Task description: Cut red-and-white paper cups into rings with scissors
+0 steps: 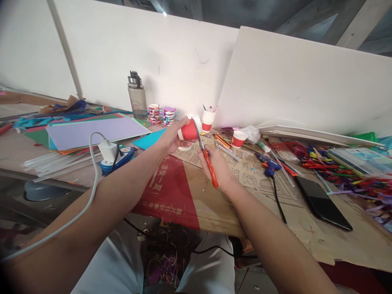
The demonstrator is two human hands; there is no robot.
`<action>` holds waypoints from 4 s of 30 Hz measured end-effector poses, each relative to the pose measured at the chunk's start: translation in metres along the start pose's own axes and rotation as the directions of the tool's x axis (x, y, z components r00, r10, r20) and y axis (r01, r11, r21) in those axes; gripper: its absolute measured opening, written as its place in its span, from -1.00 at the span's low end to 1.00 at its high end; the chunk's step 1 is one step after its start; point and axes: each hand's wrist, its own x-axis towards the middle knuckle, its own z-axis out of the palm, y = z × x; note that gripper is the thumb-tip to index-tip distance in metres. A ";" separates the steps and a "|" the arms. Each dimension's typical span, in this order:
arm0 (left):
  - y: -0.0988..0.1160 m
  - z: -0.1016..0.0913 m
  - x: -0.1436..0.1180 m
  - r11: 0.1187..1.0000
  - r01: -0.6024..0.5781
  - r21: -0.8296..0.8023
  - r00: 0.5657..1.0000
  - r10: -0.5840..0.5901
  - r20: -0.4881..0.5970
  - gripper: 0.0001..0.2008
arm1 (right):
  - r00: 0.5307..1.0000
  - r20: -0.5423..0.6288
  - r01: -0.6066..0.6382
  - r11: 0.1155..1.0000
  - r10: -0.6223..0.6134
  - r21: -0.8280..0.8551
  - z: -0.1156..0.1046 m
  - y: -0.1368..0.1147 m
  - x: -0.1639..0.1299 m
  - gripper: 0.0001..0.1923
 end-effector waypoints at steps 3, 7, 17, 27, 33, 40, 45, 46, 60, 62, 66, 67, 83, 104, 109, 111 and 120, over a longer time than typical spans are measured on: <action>0.000 -0.001 0.001 1.000 0.016 -0.024 1.000 -0.016 -0.018 -0.43 | 1.000 0.001 0.008 1.000 -0.008 -0.014 0.000 0.000 0.000 -0.61; -0.001 0.000 0.001 0.998 -0.054 0.010 0.998 0.054 -0.012 -0.44 | 1.000 0.011 0.007 1.000 -0.007 -0.009 0.000 0.002 0.001 -0.62; 0.002 0.002 -0.003 0.995 -0.083 0.055 0.996 0.084 -0.018 -0.47 | 0.999 -0.009 -0.032 0.999 0.032 0.038 -0.002 -0.002 0.002 -0.65; 0.002 -0.001 0.001 0.991 -0.110 0.075 0.994 0.112 -0.020 -0.50 | 1.000 0.010 -0.016 0.999 0.016 0.037 -0.003 -0.001 0.003 -0.63; 0.000 -0.002 0.002 0.985 -0.128 0.115 0.991 0.130 -0.011 -0.49 | 1.000 0.011 -0.025 1.000 0.025 0.018 -0.004 -0.001 0.003 -0.64; 0.005 -0.001 -0.001 0.989 -0.129 0.075 0.990 0.132 -0.046 -0.56 | 1.000 -0.011 -0.021 1.000 0.020 -0.003 -0.006 -0.007 0.002 -0.63; 0.008 0.000 -0.002 0.987 -0.133 0.091 0.989 0.137 -0.050 -0.55 | 1.000 -0.023 -0.004 1.000 0.004 0.003 -0.005 -0.005 0.003 -0.62; 0.008 0.000 -0.003 0.987 -0.133 0.094 0.989 0.139 -0.050 -0.55 | 1.000 -0.023 -0.004 1.000 0.004 0.005 -0.005 -0.004 0.003 -0.62; 0.006 -0.013 0.005 0.968 -0.153 0.199 0.983 0.169 -0.066 -0.57 | 0.995 0.093 -0.046 0.985 0.031 0.167 -0.008 -0.009 0.001 -0.63; 0.007 -0.012 0.005 0.964 -0.155 0.214 0.983 0.172 -0.064 -0.57 | 0.994 0.100 -0.049 0.984 0.032 0.170 -0.008 -0.010 0.001 -0.62; 0.007 -0.011 0.004 0.959 -0.149 0.241 0.987 0.160 -0.025 -0.53 | 0.993 0.099 -0.081 0.976 0.062 0.200 -0.007 -0.008 0.003 -0.61; 0.007 -0.011 0.004 0.958 -0.144 0.247 0.988 0.153 -0.016 -0.53 | 0.993 0.098 -0.091 0.974 0.072 0.209 -0.007 -0.007 0.003 -0.61; 0.012 -0.011 0.002 0.950 -0.117 0.288 0.981 0.156 -0.115 -0.56 | 0.993 0.098 -0.074 0.989 0.062 0.128 -0.010 -0.008 0.004 -0.62; 0.011 -0.013 0.004 0.959 -0.081 0.271 0.992 0.104 -0.072 -0.48 | 0.997 0.065 -0.035 0.993 0.028 0.108 -0.008 0.001 0.007 -0.55; 0.013 -0.012 0.003 0.993 -0.040 0.113 0.999 0.039 0.017 -0.59 | 0.995 0.054 -0.086 0.990 0.080 0.108 -0.008 -0.006 0.005 -0.55; 0.014 -0.011 0.002 0.999 -0.020 0.051 0.999 0.018 0.039 -0.67 | 0.994 0.046 -0.106 0.988 0.101 0.110 -0.008 -0.009 0.004 -0.55; 0.011 -0.016 0.010 0.997 0.033 -0.069 0.989 -0.043 -0.139 -0.62 | 0.986 0.069 -0.165 0.968 0.155 0.188 -0.009 -0.006 0.006 -0.57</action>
